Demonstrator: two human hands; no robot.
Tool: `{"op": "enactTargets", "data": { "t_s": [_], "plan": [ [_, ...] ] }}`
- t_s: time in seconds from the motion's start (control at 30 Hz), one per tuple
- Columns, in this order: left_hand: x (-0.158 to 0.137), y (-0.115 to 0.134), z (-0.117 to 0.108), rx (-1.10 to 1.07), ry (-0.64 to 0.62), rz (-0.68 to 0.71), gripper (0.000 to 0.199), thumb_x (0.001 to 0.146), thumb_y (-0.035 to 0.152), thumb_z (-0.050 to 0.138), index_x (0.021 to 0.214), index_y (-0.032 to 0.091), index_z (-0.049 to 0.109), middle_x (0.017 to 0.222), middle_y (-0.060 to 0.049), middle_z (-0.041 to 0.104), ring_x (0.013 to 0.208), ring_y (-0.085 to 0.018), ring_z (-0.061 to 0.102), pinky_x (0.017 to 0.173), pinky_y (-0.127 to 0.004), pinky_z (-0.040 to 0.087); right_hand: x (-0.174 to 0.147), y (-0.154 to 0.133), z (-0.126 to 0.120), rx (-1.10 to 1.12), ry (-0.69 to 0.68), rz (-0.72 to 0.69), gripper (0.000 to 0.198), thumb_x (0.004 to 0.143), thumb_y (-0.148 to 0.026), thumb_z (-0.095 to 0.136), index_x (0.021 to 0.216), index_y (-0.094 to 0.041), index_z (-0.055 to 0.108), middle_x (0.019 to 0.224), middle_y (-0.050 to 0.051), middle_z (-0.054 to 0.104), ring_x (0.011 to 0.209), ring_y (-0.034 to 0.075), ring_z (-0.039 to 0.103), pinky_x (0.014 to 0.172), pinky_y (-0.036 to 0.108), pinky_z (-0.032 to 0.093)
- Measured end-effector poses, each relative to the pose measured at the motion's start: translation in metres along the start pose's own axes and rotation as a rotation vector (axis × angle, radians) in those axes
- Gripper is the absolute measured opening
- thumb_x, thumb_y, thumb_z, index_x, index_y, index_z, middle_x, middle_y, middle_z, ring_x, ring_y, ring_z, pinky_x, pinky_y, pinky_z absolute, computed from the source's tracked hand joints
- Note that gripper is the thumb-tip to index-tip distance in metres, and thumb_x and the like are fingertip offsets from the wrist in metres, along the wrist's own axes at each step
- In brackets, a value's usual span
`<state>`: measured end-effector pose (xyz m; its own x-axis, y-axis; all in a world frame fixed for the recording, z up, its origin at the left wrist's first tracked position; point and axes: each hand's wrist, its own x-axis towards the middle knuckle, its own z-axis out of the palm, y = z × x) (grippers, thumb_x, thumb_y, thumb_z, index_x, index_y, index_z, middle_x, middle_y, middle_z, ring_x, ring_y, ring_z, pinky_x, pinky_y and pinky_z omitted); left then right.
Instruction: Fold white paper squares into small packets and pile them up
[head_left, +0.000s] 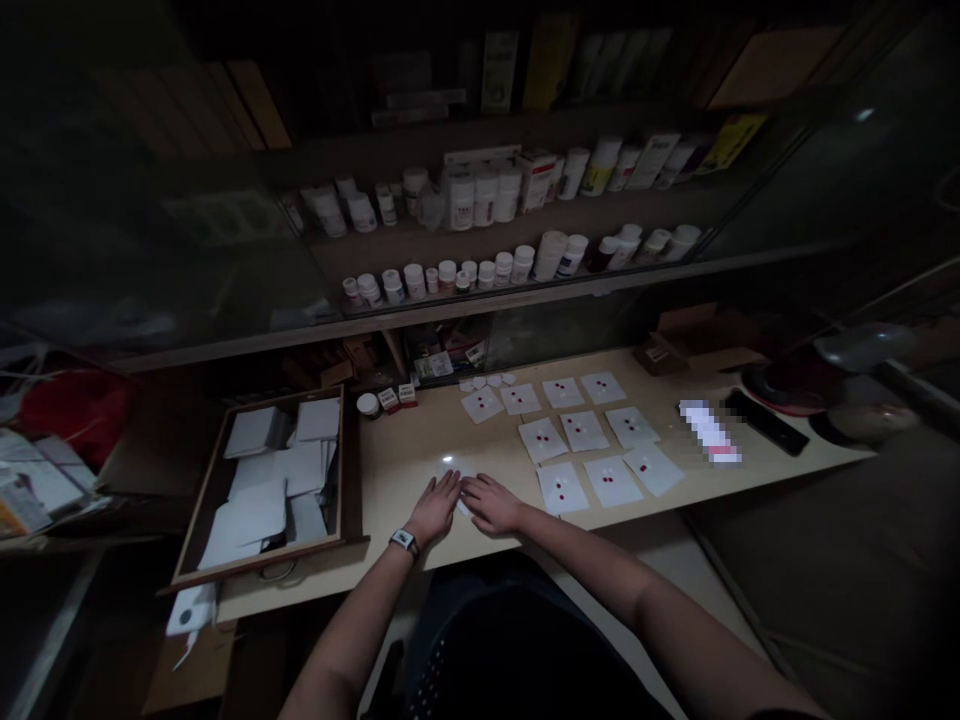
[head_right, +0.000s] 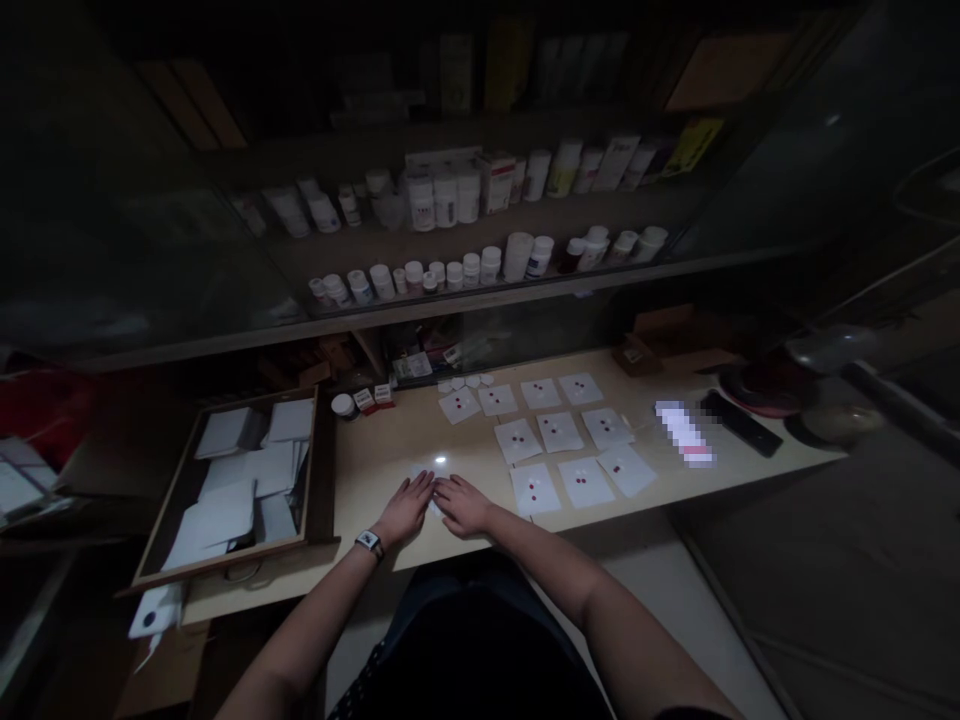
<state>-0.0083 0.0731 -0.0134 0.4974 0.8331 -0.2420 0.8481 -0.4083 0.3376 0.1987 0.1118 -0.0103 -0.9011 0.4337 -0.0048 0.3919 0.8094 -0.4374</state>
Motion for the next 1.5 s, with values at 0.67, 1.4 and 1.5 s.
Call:
{"op": "enactTargets", "data": {
  "t_s": [0.67, 1.4, 1.5],
  "plan": [
    [-0.002, 0.01, -0.001, 0.264, 0.08, 0.297, 0.014, 0.09, 0.014, 0.047, 0.093, 0.012, 0.061, 0.089, -0.01, 0.062, 0.093, -0.023, 0.054, 0.084, -0.039, 0.04, 0.039, -0.003, -0.028, -0.064, -0.138, 0.139, 0.043, 0.08, -0.022, 0.05, 0.122, -0.011, 0.05, 0.1, 0.015, 0.064, 0.096, 0.026, 0.056, 0.09, 0.038, 0.033],
    [-0.009, 0.036, 0.036, -0.367, 0.624, -0.363, 0.02, 0.089, 0.019, 0.043, 0.079, 0.019, 0.061, 0.073, -0.004, 0.06, 0.073, -0.017, 0.056, 0.069, -0.027, 0.045, 0.025, 0.016, 0.001, 0.076, -0.016, 0.128, 0.017, 0.085, -0.023, 0.056, 0.097, -0.018, 0.066, 0.11, 0.01, 0.063, 0.103, 0.023, 0.053, 0.087, 0.034, 0.038],
    [-0.011, 0.035, 0.038, -0.435, 0.599, -0.343, 0.017, 0.087, 0.019, 0.046, 0.091, 0.02, 0.062, 0.082, -0.005, 0.063, 0.081, -0.018, 0.059, 0.074, -0.029, 0.047, 0.03, 0.016, 0.006, 0.106, 0.029, 0.16, 0.014, 0.087, -0.023, 0.056, 0.089, -0.018, 0.068, 0.103, 0.008, 0.065, 0.098, 0.021, 0.054, 0.084, 0.031, 0.039]
  ]
}}
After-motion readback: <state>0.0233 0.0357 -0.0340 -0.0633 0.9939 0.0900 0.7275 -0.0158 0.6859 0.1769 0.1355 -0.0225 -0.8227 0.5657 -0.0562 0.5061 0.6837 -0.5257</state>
